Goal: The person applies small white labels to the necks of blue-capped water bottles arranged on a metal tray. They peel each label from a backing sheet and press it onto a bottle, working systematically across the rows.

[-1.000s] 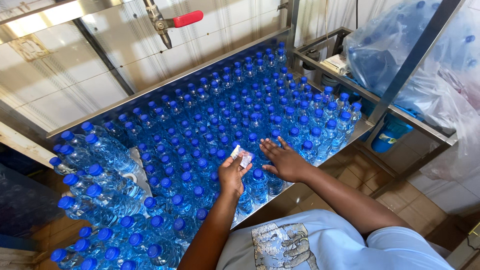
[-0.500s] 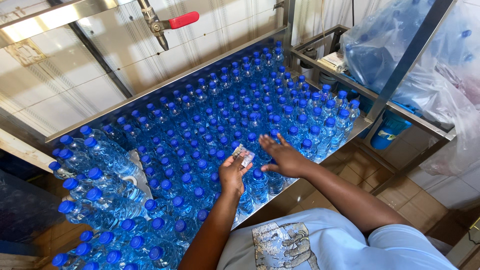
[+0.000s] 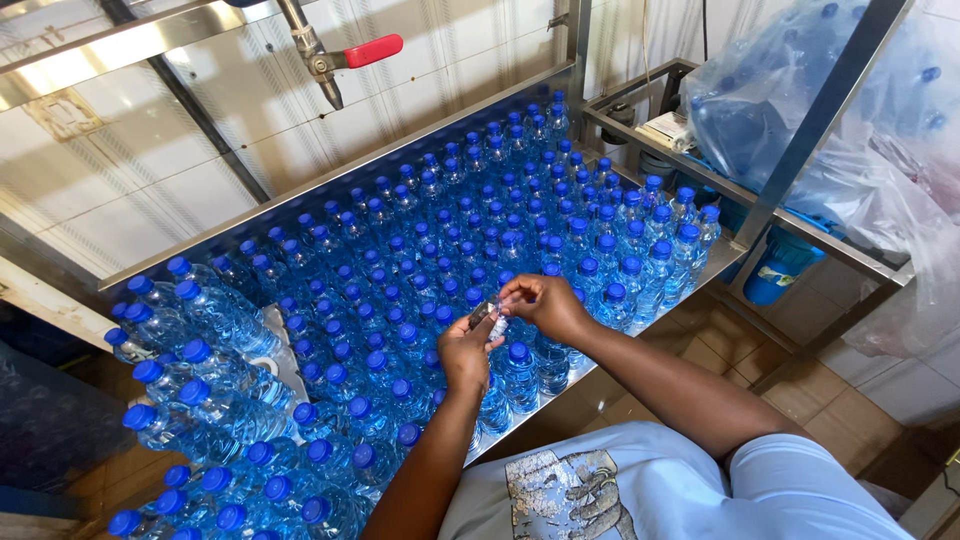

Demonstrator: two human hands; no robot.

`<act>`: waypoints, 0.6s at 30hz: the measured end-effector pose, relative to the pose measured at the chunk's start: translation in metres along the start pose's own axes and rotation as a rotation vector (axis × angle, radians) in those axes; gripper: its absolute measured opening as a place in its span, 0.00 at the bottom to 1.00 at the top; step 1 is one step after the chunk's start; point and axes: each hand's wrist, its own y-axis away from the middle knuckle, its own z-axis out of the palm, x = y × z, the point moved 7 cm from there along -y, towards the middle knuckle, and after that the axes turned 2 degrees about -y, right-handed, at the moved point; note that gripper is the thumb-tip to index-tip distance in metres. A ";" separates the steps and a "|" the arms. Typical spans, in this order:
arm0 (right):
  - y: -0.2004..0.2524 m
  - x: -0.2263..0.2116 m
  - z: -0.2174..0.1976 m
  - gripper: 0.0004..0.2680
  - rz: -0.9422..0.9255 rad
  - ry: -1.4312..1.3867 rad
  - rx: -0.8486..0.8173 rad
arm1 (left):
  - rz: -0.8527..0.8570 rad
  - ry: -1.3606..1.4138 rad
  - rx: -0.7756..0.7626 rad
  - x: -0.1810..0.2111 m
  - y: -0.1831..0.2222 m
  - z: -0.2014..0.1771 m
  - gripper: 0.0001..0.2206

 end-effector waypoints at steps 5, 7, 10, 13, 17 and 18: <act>-0.006 -0.001 0.000 0.05 0.080 -0.116 -0.165 | 0.041 -0.056 0.067 0.006 -0.002 -0.008 0.10; -0.004 0.004 0.008 0.05 0.193 -0.268 -0.369 | 0.070 -0.094 0.087 0.009 -0.001 -0.010 0.10; -0.009 0.005 0.004 0.10 0.291 -0.311 -0.378 | 0.136 -0.199 0.129 0.015 0.001 -0.013 0.07; -0.026 -0.004 -0.012 0.08 0.238 -0.088 -0.150 | 0.087 -0.138 0.111 0.016 -0.002 -0.016 0.11; -0.059 -0.024 -0.025 0.06 0.012 0.745 0.015 | -0.014 0.080 0.092 0.018 -0.007 -0.026 0.14; -0.069 -0.022 -0.022 0.06 -0.011 1.024 -0.038 | -0.025 0.126 0.067 0.019 -0.007 -0.026 0.16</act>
